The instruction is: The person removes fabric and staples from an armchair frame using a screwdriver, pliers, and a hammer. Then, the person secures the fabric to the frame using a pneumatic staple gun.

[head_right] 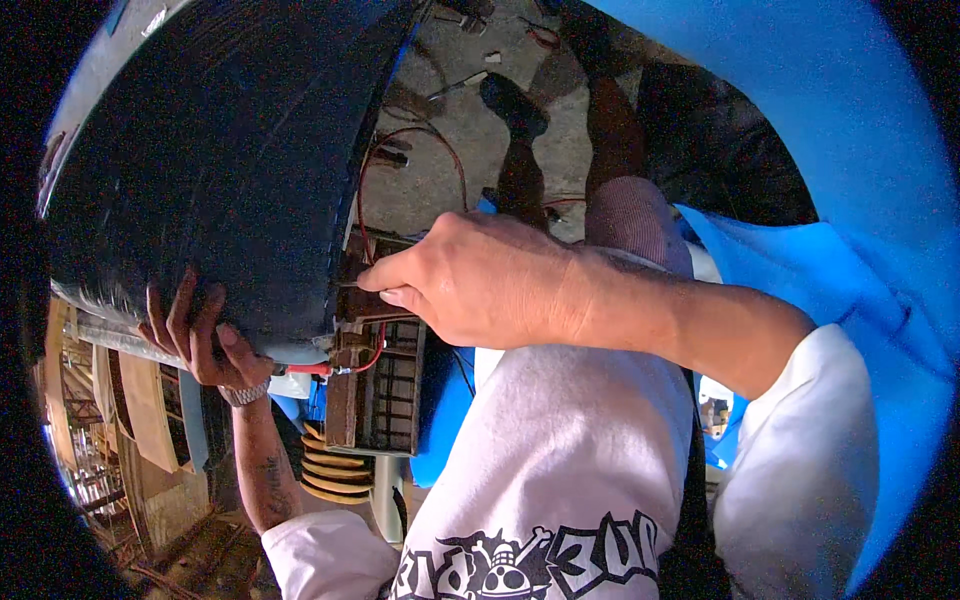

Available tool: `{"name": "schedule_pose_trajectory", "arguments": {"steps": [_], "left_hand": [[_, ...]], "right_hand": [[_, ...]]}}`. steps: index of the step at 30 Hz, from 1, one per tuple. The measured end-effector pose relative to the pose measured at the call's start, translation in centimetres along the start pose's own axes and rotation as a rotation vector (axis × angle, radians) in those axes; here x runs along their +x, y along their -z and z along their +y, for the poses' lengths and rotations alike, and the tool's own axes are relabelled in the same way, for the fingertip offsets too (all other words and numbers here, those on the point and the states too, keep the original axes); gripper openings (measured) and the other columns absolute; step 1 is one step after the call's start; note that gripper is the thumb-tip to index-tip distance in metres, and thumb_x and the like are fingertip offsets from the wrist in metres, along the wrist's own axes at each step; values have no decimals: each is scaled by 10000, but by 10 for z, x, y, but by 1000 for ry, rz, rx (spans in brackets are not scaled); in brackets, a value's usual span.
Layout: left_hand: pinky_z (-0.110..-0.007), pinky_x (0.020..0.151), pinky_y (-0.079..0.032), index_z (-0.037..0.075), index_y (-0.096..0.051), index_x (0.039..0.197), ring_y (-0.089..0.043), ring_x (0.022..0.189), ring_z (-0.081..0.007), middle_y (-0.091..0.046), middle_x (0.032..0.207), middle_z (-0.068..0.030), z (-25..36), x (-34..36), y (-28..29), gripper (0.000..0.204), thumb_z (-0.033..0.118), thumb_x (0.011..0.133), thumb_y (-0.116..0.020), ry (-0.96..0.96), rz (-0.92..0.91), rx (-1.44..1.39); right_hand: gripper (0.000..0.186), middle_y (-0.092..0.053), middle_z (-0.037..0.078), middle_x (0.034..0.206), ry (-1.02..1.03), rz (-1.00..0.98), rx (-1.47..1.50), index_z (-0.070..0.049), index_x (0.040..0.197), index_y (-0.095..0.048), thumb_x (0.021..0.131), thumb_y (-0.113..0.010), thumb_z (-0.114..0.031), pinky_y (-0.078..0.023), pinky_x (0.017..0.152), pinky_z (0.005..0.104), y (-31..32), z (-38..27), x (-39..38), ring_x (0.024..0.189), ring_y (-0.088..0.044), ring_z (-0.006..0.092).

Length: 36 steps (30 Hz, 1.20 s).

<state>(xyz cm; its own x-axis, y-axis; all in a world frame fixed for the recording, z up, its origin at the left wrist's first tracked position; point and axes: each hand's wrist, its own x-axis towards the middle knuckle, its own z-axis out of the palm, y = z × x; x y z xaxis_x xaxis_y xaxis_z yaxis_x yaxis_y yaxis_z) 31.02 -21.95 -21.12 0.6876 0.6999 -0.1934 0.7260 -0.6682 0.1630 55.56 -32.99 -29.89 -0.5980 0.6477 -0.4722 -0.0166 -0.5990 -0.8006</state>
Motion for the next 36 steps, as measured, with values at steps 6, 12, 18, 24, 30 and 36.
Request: {"name": "schedule_pose_trajectory", "arguments": {"steps": [6, 12, 18, 24, 30, 36], "left_hand": [[-511, 1040, -40, 149, -660, 850, -379, 1197, -367, -615, 1066, -78, -1, 1, -2, 294, 309, 823, -415, -5, -2, 1], [-504, 1043, -40, 155, -659, 840, -377, 1200, -363, -614, 1069, -74, -7, 3, -1, 282, 305, 823, -421, -4, 8, -1], [-501, 1043, -16, 164, -661, 819, -365, 1207, -368, -617, 1050, -46, 3, -2, -6, 222, 273, 797, -468, 26, -36, 42], [-506, 1046, 7, 186, -659, 807, -358, 1203, -394, -615, 1044, -27, -23, -30, 2, 184, 269, 764, -501, 58, -28, 15], [-517, 1049, 42, 209, -663, 801, -365, 1198, -397, -619, 1032, -11, -14, -64, 8, 161, 270, 727, -533, 78, -45, 33], [-526, 1044, 44, 203, -675, 771, -372, 1198, -380, -631, 1013, -16, -9, 18, 12, 186, 272, 720, -510, 63, -62, 4]], "right_hand": [[209, -607, 212, 703, 4, -12, -47, -145, 1006, -632, 858, -493, -197, -516, 614, 394, 2, 1, 2, 650, -618, 349], [192, -601, 217, 690, -44, -44, -53, -115, 951, -641, 853, -493, -189, -517, 619, 399, 8, -12, 10, 653, -618, 349], [223, -627, 176, 723, -102, -138, -246, -87, 1028, -618, 851, -491, -134, -524, 622, 379, 18, -28, 19, 672, -634, 306], [220, -623, 173, 705, -164, -393, -585, -56, 934, -614, 732, -528, -52, -523, 634, 408, -3, -73, 53, 690, -634, 325], [262, -615, 156, 653, -64, -229, -573, -54, 993, -610, 742, -536, -41, -506, 561, 376, -57, -59, 36, 595, -634, 259], [271, -606, 89, 636, -66, 293, 254, -89, 1099, -580, 836, -544, -33, -433, 456, 262, -49, -21, -6, 490, -564, 113]]}}
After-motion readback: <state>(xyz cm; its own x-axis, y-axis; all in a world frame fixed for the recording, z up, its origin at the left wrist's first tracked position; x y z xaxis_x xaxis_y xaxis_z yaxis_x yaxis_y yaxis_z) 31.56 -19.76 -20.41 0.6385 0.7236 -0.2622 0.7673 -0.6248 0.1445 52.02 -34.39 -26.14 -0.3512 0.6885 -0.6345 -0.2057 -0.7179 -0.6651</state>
